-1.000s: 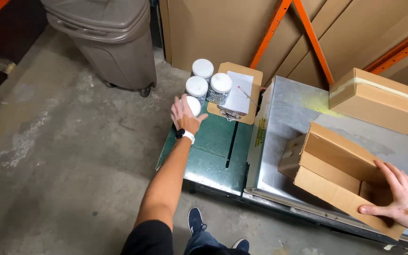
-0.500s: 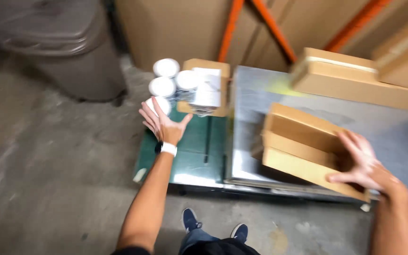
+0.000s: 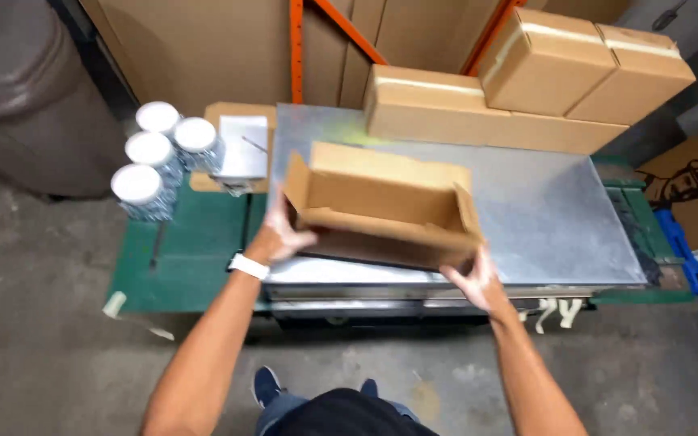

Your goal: The person unboxes small jars of screws, pours the screws into smaller cardboard boxes, and seals the boxes with tape.

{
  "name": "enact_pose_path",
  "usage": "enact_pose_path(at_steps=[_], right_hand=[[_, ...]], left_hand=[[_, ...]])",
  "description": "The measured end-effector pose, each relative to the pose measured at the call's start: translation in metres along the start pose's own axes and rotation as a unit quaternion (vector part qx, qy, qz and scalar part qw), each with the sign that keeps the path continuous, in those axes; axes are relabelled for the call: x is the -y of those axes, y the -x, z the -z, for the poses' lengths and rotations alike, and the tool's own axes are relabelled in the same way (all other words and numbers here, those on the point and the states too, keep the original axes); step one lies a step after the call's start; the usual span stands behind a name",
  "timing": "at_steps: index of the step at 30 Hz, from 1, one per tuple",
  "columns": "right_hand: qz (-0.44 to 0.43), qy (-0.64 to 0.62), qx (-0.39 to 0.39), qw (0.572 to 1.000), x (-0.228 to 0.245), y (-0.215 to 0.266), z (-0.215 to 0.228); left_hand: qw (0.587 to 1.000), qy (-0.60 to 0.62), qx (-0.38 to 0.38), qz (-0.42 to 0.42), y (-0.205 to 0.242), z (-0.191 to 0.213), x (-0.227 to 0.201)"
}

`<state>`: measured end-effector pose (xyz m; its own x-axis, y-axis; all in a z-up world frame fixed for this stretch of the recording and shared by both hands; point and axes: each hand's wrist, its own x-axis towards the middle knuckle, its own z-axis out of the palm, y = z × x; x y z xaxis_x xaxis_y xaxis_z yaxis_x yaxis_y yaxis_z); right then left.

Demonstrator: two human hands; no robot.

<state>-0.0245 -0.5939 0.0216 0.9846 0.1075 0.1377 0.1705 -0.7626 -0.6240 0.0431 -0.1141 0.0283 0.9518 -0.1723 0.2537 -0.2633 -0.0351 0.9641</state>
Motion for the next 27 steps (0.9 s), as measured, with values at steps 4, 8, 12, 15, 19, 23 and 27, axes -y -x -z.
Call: enact_pose_path(at_steps=[4,8,12,15,19,23,27], right_hand=[[0.044,-0.362,-0.002,0.931,-0.002,-0.021,0.014],[0.026,-0.305,-0.117,0.945,0.000,-0.036,0.039],[-0.042,-0.138,-0.147,0.979,-0.007,-0.060,0.054],[-0.142,-0.071,-0.113,0.981,0.014,-0.082,0.076],[-0.215,0.023,-0.015,0.976,0.033,-0.117,0.104],[-0.263,0.037,0.070,0.962,0.036,-0.137,0.071],[-0.290,-0.140,-0.030,0.946,0.057,-0.120,0.060]], left_hand=[[0.979,-0.037,-0.116,0.166,0.018,-0.028,-0.052],[0.933,-0.052,-0.152,0.321,0.023,-0.068,-0.153],[0.934,-0.086,-0.092,0.333,0.037,-0.071,-0.142],[0.941,-0.036,-0.123,0.315,0.033,-0.062,-0.115],[0.916,-0.052,-0.154,0.367,0.035,-0.059,-0.113],[0.916,-0.029,-0.124,0.382,0.040,-0.060,-0.050],[0.927,0.007,-0.163,0.337,0.040,-0.058,-0.004]])
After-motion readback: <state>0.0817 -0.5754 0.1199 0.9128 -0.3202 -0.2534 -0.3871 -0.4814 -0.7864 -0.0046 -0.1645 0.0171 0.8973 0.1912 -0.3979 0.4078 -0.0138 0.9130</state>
